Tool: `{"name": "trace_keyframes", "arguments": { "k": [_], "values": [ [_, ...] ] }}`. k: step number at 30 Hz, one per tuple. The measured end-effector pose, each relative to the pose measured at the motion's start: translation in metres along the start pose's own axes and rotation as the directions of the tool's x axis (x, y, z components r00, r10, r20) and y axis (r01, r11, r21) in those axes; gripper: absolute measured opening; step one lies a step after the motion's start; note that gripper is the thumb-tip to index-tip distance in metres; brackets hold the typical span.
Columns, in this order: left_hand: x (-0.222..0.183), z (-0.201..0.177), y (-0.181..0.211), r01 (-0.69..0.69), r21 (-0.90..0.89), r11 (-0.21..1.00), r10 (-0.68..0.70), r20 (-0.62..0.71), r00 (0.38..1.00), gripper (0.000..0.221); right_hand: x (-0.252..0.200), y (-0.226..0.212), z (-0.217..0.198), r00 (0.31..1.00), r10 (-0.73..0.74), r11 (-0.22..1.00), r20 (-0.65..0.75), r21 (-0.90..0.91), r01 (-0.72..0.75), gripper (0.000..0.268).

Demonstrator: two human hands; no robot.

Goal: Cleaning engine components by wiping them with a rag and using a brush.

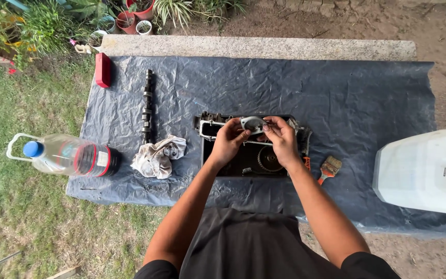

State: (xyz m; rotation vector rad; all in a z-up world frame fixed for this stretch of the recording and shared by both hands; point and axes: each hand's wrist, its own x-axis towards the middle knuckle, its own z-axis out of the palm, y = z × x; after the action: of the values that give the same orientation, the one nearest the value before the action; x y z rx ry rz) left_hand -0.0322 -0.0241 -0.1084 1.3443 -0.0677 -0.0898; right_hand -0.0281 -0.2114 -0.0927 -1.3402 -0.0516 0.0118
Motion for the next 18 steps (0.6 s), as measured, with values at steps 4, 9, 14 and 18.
{"name": "trace_keyframes", "arguments": {
  "k": [4,9,14,18],
  "values": [
    [-0.006,-0.006,0.004,0.002,0.069,0.998,-0.002,-0.001,1.000,0.034,-0.005,0.000,0.003,0.995,-0.076,0.995,0.069,-0.059,0.080,0.024],
    [-0.030,-0.057,-0.083,-0.033,0.998,0.062,-0.312,0.051,0.949,0.037,-0.003,0.099,-0.028,0.893,-0.244,0.417,0.378,-0.791,0.449,0.019],
    [-0.042,-0.098,-0.132,-0.026,0.981,0.194,-0.265,0.078,0.961,0.057,-0.032,0.109,-0.030,0.935,-0.210,0.394,0.285,-0.851,0.348,0.022],
    [-0.048,-0.114,-0.113,0.048,0.913,0.405,-0.153,0.015,0.988,0.060,-0.034,0.108,-0.030,0.993,-0.089,0.654,0.081,-0.747,0.119,0.021]
  ]
}}
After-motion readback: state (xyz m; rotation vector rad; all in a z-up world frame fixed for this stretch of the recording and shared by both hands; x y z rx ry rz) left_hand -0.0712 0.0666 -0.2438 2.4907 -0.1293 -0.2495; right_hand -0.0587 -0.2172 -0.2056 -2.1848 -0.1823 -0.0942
